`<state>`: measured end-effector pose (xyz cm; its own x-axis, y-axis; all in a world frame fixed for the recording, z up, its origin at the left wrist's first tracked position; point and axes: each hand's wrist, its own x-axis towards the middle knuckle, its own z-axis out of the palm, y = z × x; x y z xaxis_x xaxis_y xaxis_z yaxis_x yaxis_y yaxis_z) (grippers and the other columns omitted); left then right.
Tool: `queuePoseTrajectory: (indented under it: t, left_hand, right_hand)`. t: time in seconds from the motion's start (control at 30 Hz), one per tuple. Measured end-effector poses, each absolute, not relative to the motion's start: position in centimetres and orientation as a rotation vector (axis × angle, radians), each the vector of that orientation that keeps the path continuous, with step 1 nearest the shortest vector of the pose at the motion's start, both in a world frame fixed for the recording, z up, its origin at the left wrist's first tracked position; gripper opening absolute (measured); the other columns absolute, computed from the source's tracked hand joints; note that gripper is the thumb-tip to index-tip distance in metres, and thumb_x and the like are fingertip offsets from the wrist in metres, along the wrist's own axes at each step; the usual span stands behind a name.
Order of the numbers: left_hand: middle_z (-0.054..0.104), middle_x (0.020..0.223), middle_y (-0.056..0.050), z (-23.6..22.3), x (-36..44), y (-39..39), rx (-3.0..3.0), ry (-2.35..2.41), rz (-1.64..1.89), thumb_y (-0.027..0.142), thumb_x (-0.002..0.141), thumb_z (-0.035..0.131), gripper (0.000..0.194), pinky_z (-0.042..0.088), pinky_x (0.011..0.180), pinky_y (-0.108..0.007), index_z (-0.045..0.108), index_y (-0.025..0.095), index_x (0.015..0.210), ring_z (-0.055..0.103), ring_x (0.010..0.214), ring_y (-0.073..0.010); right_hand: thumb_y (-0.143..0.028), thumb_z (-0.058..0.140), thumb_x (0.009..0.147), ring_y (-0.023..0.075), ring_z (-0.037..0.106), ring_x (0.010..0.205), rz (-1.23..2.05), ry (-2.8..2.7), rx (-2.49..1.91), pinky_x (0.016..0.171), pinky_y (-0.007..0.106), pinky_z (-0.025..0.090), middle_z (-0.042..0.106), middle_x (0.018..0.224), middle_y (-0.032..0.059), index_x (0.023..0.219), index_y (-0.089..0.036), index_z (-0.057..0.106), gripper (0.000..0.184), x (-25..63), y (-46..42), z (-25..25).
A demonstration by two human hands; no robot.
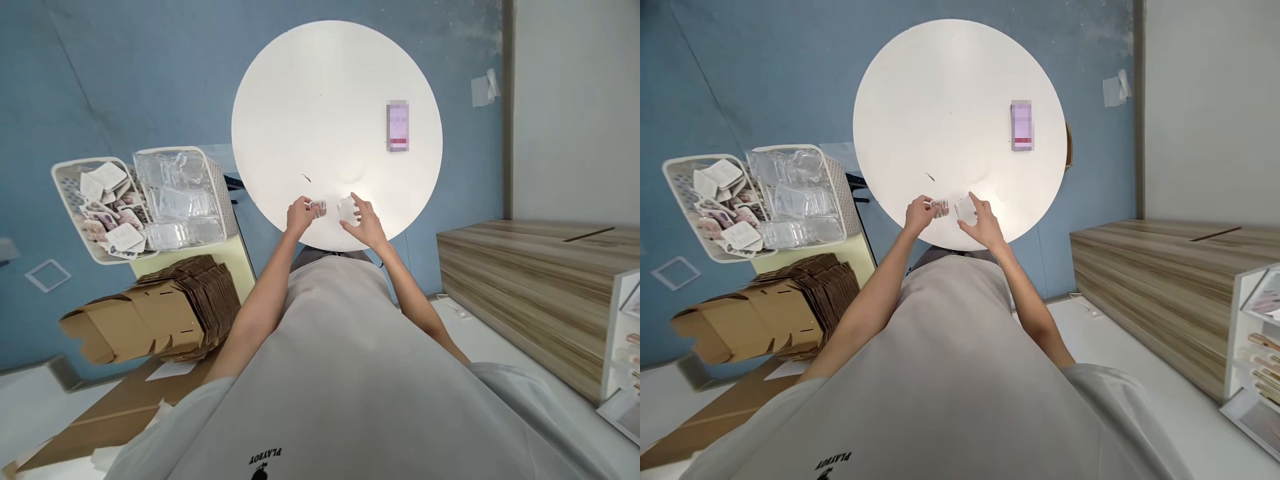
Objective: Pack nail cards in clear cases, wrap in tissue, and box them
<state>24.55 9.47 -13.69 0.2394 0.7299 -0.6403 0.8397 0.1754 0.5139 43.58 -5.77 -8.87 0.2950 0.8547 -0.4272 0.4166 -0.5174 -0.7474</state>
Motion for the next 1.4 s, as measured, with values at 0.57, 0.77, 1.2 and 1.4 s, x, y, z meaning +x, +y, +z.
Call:
queuePoseTrajectory:
  t: [0.57,0.77,1.2,1.4]
  left_hand:
    - [0.071,0.155,-0.016,-5.2,21.2,6.1,0.892,0.685,0.23,0.072,0.087,0.089,0.086,0.062,0.115,-0.056,0.062,0.034,0.159,0.073,0.139,-0.0341]
    - [0.071,0.157,-0.017,-5.7,19.4,5.7,0.799,0.672,0.201,0.068,0.083,0.094,0.087,0.063,0.115,-0.056,0.064,0.032,0.157,0.072,0.141,-0.0364]
    - [0.062,0.167,-0.015,-4.6,18.4,4.4,0.999,0.676,0.257,0.07,0.083,0.094,0.087,0.063,0.116,-0.054,0.066,0.032,0.156,0.067,0.147,-0.0385]
    - [0.069,0.152,-0.015,-3.3,19.4,4.4,1.142,0.749,0.362,0.064,0.076,0.1,0.091,0.065,0.111,-0.052,0.068,0.029,0.153,0.073,0.136,-0.0366]
  right_hand:
    - [-0.072,0.079,0.093,0.0278,0.076,0.118,1.322,-0.911,-1.837,0.107,0.051,0.069,0.061,0.161,0.0144,0.174,-0.037,0.042,0.096,38.9,-5.8,-3.8]
    - [-0.07,0.087,0.087,0.0292,0.076,0.118,1.343,-0.891,-1.831,0.107,0.054,0.07,0.061,0.158,0.0142,0.174,-0.037,0.044,0.102,37.1,-7.0,-2.5]
    - [-0.059,0.094,0.081,0.0311,0.079,0.117,1.273,-1.151,-1.873,0.107,0.056,0.069,0.068,0.15,0.0124,0.148,-0.029,0.066,0.078,38.9,-6.9,-1.5]
    - [-0.058,0.099,0.077,0.0319,0.078,0.123,1.424,-1.242,-1.697,0.118,0.059,0.064,0.074,0.146,0.0118,0.143,-0.028,0.069,0.078,42.1,-4.9,-0.9]
